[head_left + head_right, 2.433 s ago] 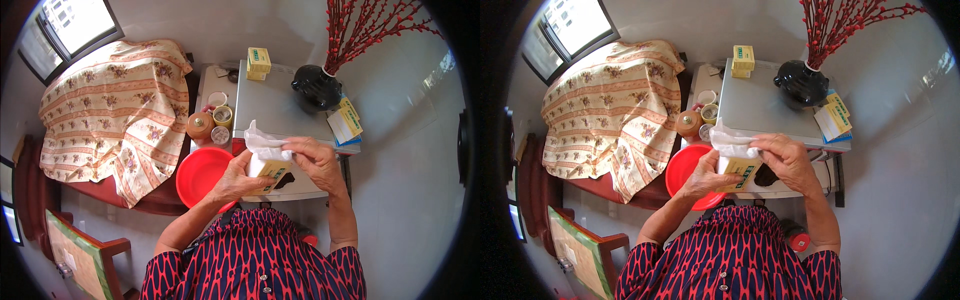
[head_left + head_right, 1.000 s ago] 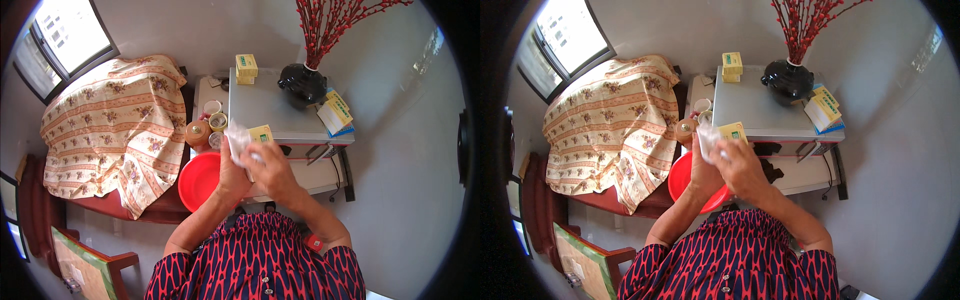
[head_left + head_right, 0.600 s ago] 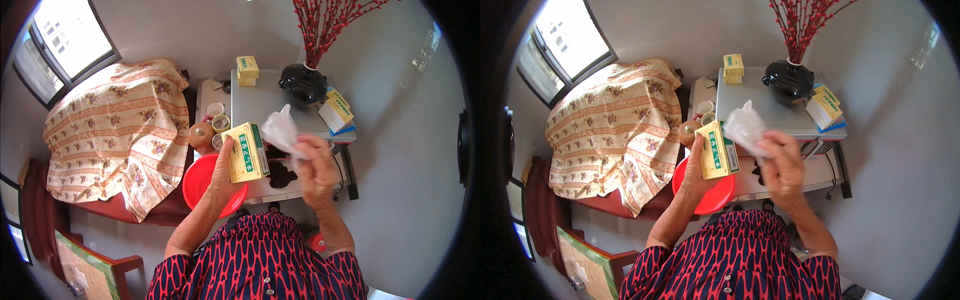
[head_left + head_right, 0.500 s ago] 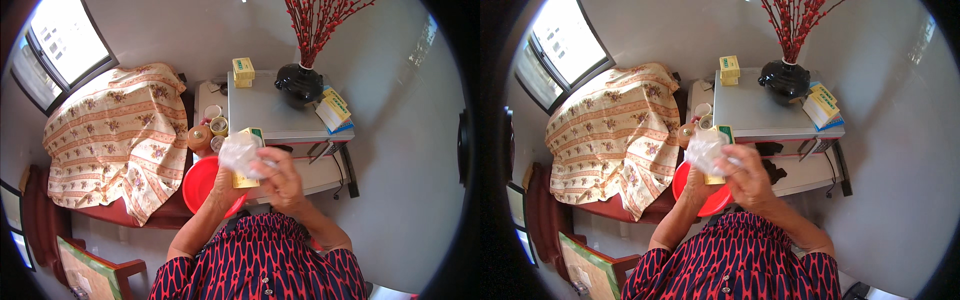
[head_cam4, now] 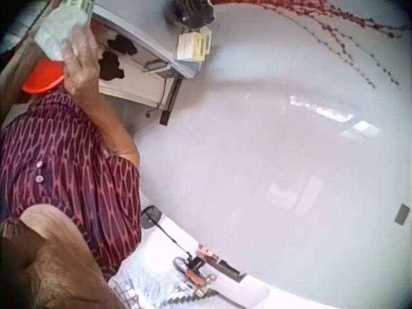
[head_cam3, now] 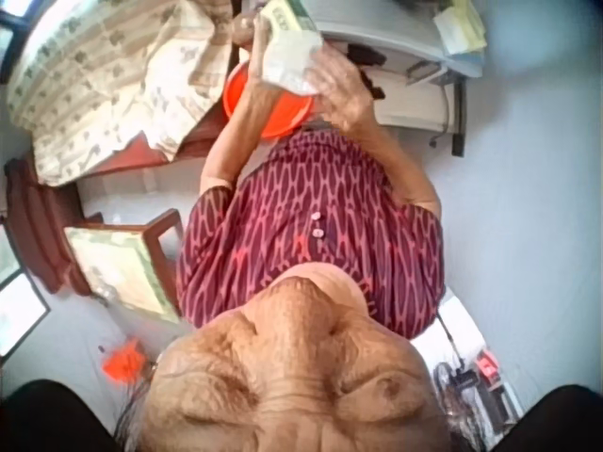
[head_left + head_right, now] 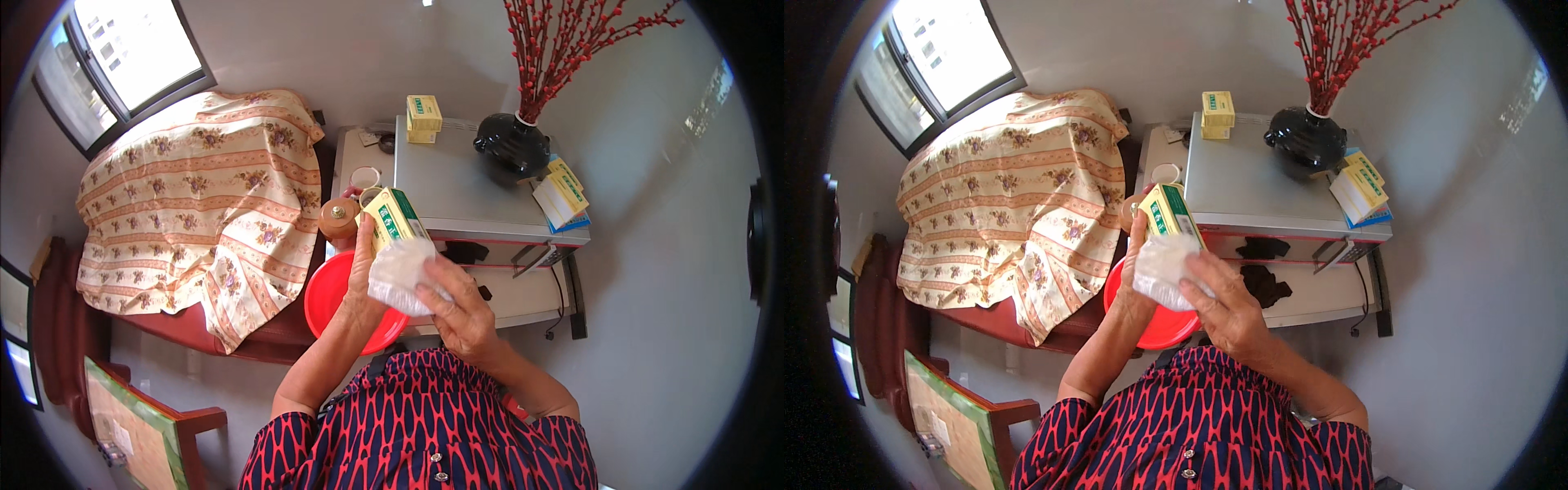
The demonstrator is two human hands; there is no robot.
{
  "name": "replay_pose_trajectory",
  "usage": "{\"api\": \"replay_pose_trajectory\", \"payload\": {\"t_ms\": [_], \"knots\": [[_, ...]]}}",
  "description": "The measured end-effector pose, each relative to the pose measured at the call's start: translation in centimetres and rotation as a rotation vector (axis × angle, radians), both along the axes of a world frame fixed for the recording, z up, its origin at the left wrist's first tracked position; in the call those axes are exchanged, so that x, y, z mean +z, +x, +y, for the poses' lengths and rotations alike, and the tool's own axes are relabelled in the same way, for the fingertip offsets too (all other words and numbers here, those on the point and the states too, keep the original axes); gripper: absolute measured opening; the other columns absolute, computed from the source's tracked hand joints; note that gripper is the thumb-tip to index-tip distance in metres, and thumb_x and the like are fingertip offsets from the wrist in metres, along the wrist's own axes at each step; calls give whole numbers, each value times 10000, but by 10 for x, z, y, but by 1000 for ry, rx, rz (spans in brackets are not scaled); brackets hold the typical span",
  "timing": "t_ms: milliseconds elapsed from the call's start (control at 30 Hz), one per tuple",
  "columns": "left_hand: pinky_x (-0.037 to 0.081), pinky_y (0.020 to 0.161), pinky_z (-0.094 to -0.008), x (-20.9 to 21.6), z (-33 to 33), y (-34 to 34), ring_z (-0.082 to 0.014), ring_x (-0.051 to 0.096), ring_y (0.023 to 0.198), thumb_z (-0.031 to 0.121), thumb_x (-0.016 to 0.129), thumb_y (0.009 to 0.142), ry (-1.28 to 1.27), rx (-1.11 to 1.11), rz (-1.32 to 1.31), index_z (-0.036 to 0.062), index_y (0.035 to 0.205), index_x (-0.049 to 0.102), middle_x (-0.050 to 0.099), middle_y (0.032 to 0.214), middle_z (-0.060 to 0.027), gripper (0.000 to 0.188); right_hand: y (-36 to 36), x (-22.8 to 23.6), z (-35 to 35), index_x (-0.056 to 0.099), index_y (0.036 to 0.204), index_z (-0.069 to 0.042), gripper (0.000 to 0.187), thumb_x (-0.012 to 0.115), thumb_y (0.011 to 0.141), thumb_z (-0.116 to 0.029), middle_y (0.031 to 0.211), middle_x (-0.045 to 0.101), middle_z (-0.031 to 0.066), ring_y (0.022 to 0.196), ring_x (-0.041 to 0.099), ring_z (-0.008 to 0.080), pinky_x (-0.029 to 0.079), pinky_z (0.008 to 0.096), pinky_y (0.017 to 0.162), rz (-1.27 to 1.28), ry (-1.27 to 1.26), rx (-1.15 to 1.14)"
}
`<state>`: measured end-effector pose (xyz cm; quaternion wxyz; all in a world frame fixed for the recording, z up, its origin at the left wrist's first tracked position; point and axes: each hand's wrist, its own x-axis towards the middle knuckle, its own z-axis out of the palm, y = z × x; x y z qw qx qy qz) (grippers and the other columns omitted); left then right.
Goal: The person wipes several small yellow and green boxes with a white cloth, handling them one at a time. They pick up each box from a stack on a metal cabinet, wipe its surfaces, and place it back on the cabinet. The person also briefly wipes the cabinet surface with a dark cloth.
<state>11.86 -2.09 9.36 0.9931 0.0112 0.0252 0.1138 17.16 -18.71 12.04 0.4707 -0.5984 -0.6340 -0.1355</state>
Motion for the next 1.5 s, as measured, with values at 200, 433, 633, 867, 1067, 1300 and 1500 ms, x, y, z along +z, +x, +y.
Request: {"api": "replay_pose_trajectory", "payload": {"t_ms": [200, 433, 633, 867, 1067, 1300, 1500], "knots": [[499, 904, -423, 6, -8, 8, -280, 621, 996, 395, 507, 925, 63, 43, -49, 88, 1199, 555, 633, 1107, -130, 414, 16, 4, 21, 637, 1060, 19, 373, 687, 690, 15, 1172, 573, 151, 1081, 544, 336, 472, 414, 907, -237, 129, -216], [432, 966, -525, 31, -13, 17, -285, 526, 1176, 259, 551, 910, 343, 93, 144, 92, 1316, 393, 539, 1265, -118, 466, 49, -3, 27, 601, 1141, -2, 332, 594, 812, 41, 1183, 564, 152, 1090, 548, 284, 438, 320, 923, 400, 233, -342], [441, 975, -518, 17, -10, 30, -291, 524, 1175, 215, 572, 911, 194, 177, 150, 75, 1312, 385, 523, 1275, -140, 464, 41, -18, 28, 565, 1206, 3, 454, 584, 761, 89, 1192, 558, 169, 1078, 558, 324, 458, 347, 916, 224, 64, -391], [502, 901, -518, 3, 0, 36, -316, 572, 1094, 213, 600, 890, 312, 279, 238, 63, 1244, 412, 557, 1205, -148, 428, 32, 5, 7, 635, 1071, -6, 387, 565, 719, 141, 1034, 606, 154, 892, 617, 317, 514, 343, 763, 161, 84, -123], [509, 881, -459, -3, -18, 34, -255, 566, 1102, 374, 498, 932, 273, 101, 177, 155, 1323, 380, 516, 1266, -83, 463, 62, 14, 43, 641, 1038, -40, 356, 643, 686, 10, 1087, 567, 116, 1030, 535, 303, 432, 398, 860, -122, -14, -372], [463, 944, -417, 3, -11, 35, -251, 560, 1097, 346, 521, 927, 343, 106, 212, 125, 1293, 434, 544, 1225, -95, 436, 58, 5, 6, 660, 1053, -123, 395, 715, 665, -70, 1163, 571, 98, 1073, 523, 300, 388, 405, 876, -321, -129, -112], [479, 913, -456, 27, -17, 24, -263, 538, 1137, 484, 490, 910, 241, -21, 137, 186, 1341, 373, 505, 1264, -87, 537, 72, 2, 11, 632, 1093, -136, 447, 745, 671, -37, 1277, 476, 203, 1193, 460, 383, 402, 451, 959, -30, -88, -152]]}}
